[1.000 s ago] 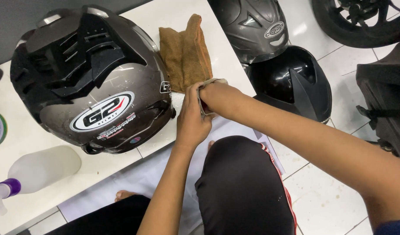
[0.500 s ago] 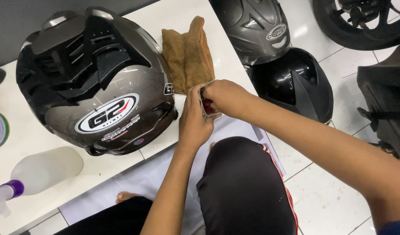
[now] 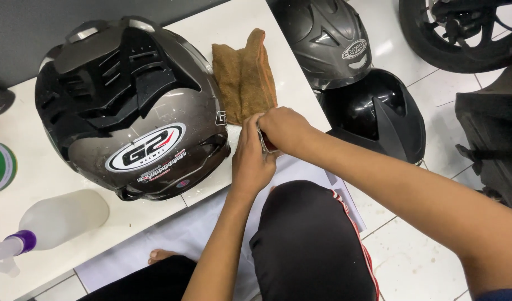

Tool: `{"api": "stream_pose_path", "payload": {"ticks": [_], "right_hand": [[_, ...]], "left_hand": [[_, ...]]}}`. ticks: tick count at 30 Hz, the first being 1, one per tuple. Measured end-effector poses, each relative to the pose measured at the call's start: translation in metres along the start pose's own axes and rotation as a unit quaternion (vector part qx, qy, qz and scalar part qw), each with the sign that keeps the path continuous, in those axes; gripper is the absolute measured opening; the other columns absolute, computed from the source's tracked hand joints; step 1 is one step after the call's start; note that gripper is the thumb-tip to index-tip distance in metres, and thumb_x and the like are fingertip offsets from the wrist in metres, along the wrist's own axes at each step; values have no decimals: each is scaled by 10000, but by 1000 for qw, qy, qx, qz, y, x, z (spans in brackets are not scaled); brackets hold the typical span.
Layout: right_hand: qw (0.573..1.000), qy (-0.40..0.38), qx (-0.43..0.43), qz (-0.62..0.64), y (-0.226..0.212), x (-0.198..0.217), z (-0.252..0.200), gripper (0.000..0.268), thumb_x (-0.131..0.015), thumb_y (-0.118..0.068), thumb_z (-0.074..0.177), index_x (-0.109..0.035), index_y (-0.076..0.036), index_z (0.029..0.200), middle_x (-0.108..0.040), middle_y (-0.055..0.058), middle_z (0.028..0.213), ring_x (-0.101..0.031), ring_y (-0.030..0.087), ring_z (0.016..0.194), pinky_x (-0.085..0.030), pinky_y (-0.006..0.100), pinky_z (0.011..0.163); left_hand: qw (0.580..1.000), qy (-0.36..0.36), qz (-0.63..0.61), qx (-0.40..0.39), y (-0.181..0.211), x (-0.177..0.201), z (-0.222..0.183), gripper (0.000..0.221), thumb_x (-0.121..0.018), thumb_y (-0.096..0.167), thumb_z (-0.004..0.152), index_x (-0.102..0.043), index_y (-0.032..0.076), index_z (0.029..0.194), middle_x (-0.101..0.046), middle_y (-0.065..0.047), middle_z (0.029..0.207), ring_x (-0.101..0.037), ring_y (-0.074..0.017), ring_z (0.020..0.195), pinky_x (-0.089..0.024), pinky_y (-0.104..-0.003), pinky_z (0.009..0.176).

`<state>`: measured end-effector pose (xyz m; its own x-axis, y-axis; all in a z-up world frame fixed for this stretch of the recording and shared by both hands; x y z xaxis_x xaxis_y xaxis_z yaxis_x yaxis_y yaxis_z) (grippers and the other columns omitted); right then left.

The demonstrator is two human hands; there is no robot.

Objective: The person cleans a motorcycle helmet placed on a white table. They use a pink sponge to wipe the helmet's surface, then spray it with a liquid from a spray bottle, and continue wiping with the sponge.

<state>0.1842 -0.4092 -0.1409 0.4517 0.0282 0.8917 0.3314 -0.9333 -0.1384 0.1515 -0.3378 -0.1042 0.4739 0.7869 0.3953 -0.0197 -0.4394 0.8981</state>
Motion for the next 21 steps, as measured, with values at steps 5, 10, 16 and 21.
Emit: {"api": "stream_pose_path", "payload": {"ticks": [5, 10, 16, 21], "right_hand": [[998, -52, 6, 16, 2, -1, -2, 117, -636, -11, 915, -736, 38, 951, -735, 218, 804, -758, 364, 786, -640, 450, 717], [996, -86, 18, 1, 4, -19, 5, 138, -621, 39, 906, -735, 66, 977, -728, 236, 830, -756, 372, 805, -636, 460, 737], [1000, -14, 19, -6, -2, 6, -3, 119, -655, 90, 846, -747, 45, 906, -732, 217, 764, -758, 363, 769, -637, 430, 684], [990, -54, 52, 123, -7, 26, -14, 166, -688, 52, 832, -774, 67, 974, -756, 262, 827, -754, 434, 818, -629, 493, 753]], "left_hand": [[1000, -3, 14, -1, 4, 1, 0, 773, -647, -51, 788, -318, 115, 1467, -410, -120, 1429, -398, -381, 1397, -442, -578, 1065], [1000, 1, -1, -4, 8, 3, -3, 776, -667, -18, 789, -314, 129, 1465, -412, -116, 1436, -390, -385, 1401, -439, -597, 1061], [1000, 4, 12, 1, 3, 5, -4, 761, -655, -41, 792, -330, 115, 1462, -427, -115, 1414, -402, -369, 1393, -433, -565, 1084], [1000, 0, 6, -3, 2, 3, -3, 796, -734, 62, 804, -315, 113, 1479, -410, -118, 1448, -388, -368, 1410, -409, -579, 1104]]}}
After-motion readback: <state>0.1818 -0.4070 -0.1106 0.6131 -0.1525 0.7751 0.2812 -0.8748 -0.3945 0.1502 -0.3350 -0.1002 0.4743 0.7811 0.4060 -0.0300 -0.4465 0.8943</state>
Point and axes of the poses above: each hand's wrist, its own z-axis towards the middle knuckle, its own x-axis out of the back of the hand, y = z × x, the point moved 9 cm from there along z, towards the middle knuckle
